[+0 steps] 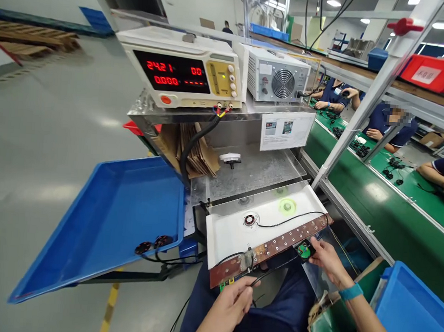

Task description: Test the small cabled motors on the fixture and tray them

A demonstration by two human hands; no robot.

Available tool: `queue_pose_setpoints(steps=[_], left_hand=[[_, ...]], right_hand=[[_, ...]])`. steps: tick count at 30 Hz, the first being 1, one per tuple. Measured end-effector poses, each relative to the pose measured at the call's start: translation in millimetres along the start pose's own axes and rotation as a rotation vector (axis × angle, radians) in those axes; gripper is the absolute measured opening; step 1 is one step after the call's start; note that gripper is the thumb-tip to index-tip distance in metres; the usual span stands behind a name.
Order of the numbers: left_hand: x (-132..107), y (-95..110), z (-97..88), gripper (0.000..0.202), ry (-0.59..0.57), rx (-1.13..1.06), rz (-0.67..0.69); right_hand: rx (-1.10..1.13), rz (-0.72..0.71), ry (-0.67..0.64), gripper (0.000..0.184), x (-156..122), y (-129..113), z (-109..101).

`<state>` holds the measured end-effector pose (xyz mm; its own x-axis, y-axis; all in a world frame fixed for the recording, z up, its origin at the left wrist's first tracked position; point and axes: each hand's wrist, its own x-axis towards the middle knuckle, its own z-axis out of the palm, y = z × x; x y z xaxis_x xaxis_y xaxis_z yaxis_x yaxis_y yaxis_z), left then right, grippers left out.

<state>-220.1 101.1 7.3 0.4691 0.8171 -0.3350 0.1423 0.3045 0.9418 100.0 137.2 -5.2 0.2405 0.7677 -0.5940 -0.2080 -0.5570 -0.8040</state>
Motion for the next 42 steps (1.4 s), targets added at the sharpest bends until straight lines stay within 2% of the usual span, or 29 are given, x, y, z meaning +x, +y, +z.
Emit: queue_pose_setpoints(steps=[3,4,6,11,14,16,18,20,21,24,26,28,30,31,34,36,39,42], left_hand=[[7,16,3.6,0.047,0.129,0.211,0.076],[13,21,7.5,0.046,0.136,0.225,0.088],[27,27,15.8,0.052,0.076,0.149,0.066],[66,30,21.9,0.07,-0.322,-0.417,-0.103],[76,27,16.0,0.084,-0.694,-0.662,-0.046],[75,22,13.5,0.104,-0.941,-0.738,-0.014],[70,15,15.4,0.115,-1.045,-0.865,-0.018],[64,11,23.8,0.12,-1.001,-1.039,-0.054],[61,10,30.8,0.117,-0.957,-1.095,-0.1],[56,11,61.3,0.089,-0.839,-1.1,-0.284],[56,13,83.4,0.071,-0.684,-1.041,-0.357],[57,14,100.0,0.058,-0.466,-0.99,-0.347],[59,15,107.6,0.052,-0.304,-0.953,-0.303],[59,14,108.4,0.053,-0.271,-0.934,-0.282],[59,13,103.9,0.064,-0.265,-0.844,-0.234],[58,11,100.6,0.068,-0.238,-0.752,-0.2],[58,8,100.2,0.066,-0.207,-0.645,-0.162],[57,5,102.8,0.062,-0.208,-0.593,-0.135]], right_hand=[[0.04,-0.032,0.0,0.039,-4,3,5],[0.052,-0.04,-0.001,0.039,-6,1,7],[0.075,-0.037,-0.033,0.04,-14,-6,9],[0.072,-0.001,-0.091,0.048,-39,-18,15],[-0.001,-0.039,-0.038,0.055,-51,-21,20],[-0.033,-0.093,0.012,0.057,-56,-22,22],[-0.049,-0.128,0.039,0.057,-60,-22,23],[-0.077,-0.141,0.045,0.057,-64,-23,25],[-0.107,-0.161,0.05,0.058,-66,-22,27],[-0.259,-0.246,0.068,0.062,-71,-17,35],[-0.366,-0.273,0.061,0.061,-74,-13,41],[-0.453,-0.28,0.047,0.059,-75,-11,44],[-0.488,-0.3,0.009,0.058,-76,-11,42],[-0.476,-0.289,-0.039,0.058,-76,-13,40],[-0.421,-0.238,-0.176,0.059,-76,-17,33],[-0.515,-0.326,-0.131,0.057,-77,-19,32],[-0.767,-0.567,0.005,0.051,-79,-20,35],[-0.863,-0.597,0.015,0.046,-79,-21,39]])
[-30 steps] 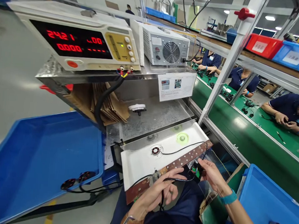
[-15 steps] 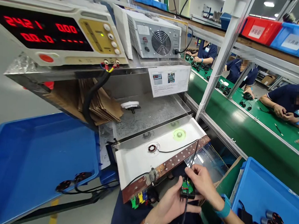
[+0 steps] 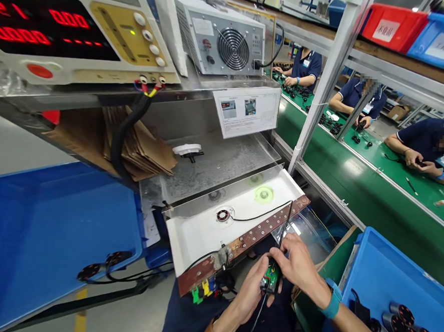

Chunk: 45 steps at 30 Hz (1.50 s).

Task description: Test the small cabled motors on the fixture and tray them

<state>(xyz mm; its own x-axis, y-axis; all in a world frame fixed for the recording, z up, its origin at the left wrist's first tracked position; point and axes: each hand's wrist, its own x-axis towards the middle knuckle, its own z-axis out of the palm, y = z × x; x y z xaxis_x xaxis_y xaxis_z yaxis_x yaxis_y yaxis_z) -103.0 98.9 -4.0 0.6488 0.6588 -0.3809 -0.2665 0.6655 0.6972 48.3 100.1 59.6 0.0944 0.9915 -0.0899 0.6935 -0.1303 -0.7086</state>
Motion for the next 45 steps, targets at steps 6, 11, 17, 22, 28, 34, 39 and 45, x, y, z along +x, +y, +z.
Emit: queue_pose_setpoints(steps=[6,11,17,22,28,34,39,45], left_hand=[[-4,-1,0.4,0.054,-0.054,0.195,0.099],[-8,0,-4.9,0.053,-0.056,0.381,0.147],[-12,11,-9.2,0.048,-0.026,0.483,0.158],[-16,21,-9.9,0.043,0.023,0.503,0.184],[-16,22,-17.5,0.042,0.053,0.546,0.212],[-13,26,-20.9,0.044,0.044,0.61,0.299],[-10,26,-22.9,0.047,0.021,0.553,0.309],[-8,17,-30.3,0.065,-0.27,0.254,0.14]], right_hand=[[-0.003,0.14,-0.116,0.044,-4,-7,-4],[-0.037,0.067,-0.1,0.042,-6,-11,-6],[-0.067,-0.019,-0.116,0.038,-2,-8,2],[-0.013,0.023,-0.077,0.045,-4,-2,17],[0.342,0.111,-0.329,0.048,-11,-3,4],[0.667,0.173,-0.41,0.048,-11,-11,-4],[0.724,0.277,-0.304,0.048,-13,-7,5],[0.667,0.278,-0.222,0.049,-9,11,6]])
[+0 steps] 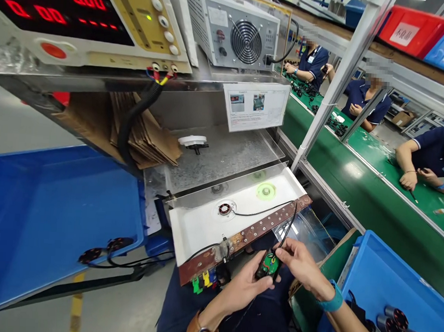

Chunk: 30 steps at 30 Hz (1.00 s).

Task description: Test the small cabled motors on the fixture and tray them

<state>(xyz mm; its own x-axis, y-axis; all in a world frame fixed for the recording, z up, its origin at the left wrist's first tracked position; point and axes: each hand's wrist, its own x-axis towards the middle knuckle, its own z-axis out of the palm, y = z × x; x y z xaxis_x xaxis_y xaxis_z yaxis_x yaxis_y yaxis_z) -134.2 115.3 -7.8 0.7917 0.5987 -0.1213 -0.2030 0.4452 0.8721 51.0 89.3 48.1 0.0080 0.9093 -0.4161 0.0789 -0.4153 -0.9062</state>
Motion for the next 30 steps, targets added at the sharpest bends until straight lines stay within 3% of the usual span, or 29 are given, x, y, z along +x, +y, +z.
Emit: queue_pose_setpoints(steps=[6,8,10,12,14,17,19,20,21,22,24,26,28,30], left_hand=[[7,-14,5.4,0.075,0.081,-0.161,-0.117],[0,-11,3.2,0.079,0.046,-0.128,-0.197],[-15,-1,-2.4,0.069,-0.069,-0.008,-0.321],[-37,13,-9.6,0.042,-0.141,0.187,-0.441],[-59,29,-14.7,0.031,-0.008,0.464,-0.421],[-82,50,-10.3,0.033,0.313,0.915,-0.218],[-87,57,2.3,0.028,0.357,1.144,-0.088],[-86,57,10.7,0.023,0.33,1.243,-0.022],[-83,55,19.6,0.018,0.292,1.344,0.048],[-77,49,28.6,0.013,0.245,1.441,0.112],[-60,29,44.7,0.007,0.13,1.578,0.198],[-39,1,56.3,0.015,0.016,1.565,0.25],[-21,-25,62.1,0.015,-0.033,1.396,0.292],[-10,-39,61.4,0.02,-0.035,1.24,0.35]], right_hand=[[-0.159,-0.076,0.099,0.047,5,7,-7],[-0.186,-0.104,0.149,0.047,11,10,-18],[-0.192,-0.11,0.208,0.049,19,15,-37],[-0.199,-0.076,0.272,0.052,29,22,-62],[-0.255,0.007,0.301,0.055,37,30,-86],[-0.586,0.062,0.474,0.051,43,33,-100],[-0.838,-0.088,0.617,0.058,42,24,-84],[-0.889,-0.175,0.608,0.06,39,16,-69],[-0.877,-0.222,0.495,0.06,36,6,-49],[-0.809,-0.199,0.283,0.059,32,-5,-26],[-0.564,0.019,-0.231,0.059,26,-26,23],[-0.269,0.286,-0.592,0.062,24,-42,69],[-0.058,0.429,-0.687,0.067,29,-49,106],[-0.02,0.416,-0.684,0.072,39,-50,129]])
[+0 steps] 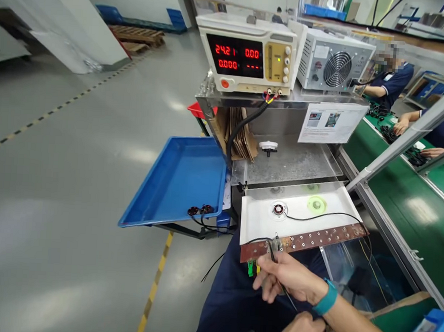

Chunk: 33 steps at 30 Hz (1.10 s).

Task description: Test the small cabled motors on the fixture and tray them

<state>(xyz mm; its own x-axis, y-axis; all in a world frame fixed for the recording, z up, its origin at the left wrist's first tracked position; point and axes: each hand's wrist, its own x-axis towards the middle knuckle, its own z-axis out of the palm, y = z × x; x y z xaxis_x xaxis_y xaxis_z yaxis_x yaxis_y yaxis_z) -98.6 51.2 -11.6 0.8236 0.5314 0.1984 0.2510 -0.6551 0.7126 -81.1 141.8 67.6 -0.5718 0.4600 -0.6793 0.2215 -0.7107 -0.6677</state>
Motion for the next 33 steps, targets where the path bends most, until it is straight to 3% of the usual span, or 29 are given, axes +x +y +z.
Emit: queue_pose_setpoints(steps=[3,6,8,11,12,17,22,29,33], left_hand=[[-10,-8,-10.3,0.012,0.155,-0.072,-0.037],[-44,-14,-44.7,0.027,0.39,-0.118,-0.173],[-70,-21,-70.5,0.039,0.59,-0.172,-0.32],[-94,-36,-104.4,0.025,0.984,-0.421,-0.575],[-98,-41,-113.3,0.026,1.063,-0.53,-0.623],[-95,-51,-134.4,0.033,1.04,-0.859,-0.638],[-94,-44,-127.8,0.032,1.126,-1.014,-0.634],[-100,-47,-104.7,0.026,1.333,-0.716,-0.603],[-115,-53,-94.5,0.022,1.287,-0.402,-0.521]], right_hand=[[-0.103,-0.124,0.103,0.074,18,-2,3],[-0.142,-0.262,0.176,0.069,17,5,-1],[-0.16,-0.315,0.174,0.064,12,14,-3],[-0.17,-0.326,0.147,0.059,7,28,0],[-0.181,-0.322,0.128,0.057,6,32,1],[-0.317,-0.338,0.123,0.052,7,38,11],[-0.684,-0.549,0.402,0.035,11,41,23],[-1.086,-0.888,0.606,0.028,18,56,39],[-1.218,-0.847,0.648,0.032,15,64,45]])
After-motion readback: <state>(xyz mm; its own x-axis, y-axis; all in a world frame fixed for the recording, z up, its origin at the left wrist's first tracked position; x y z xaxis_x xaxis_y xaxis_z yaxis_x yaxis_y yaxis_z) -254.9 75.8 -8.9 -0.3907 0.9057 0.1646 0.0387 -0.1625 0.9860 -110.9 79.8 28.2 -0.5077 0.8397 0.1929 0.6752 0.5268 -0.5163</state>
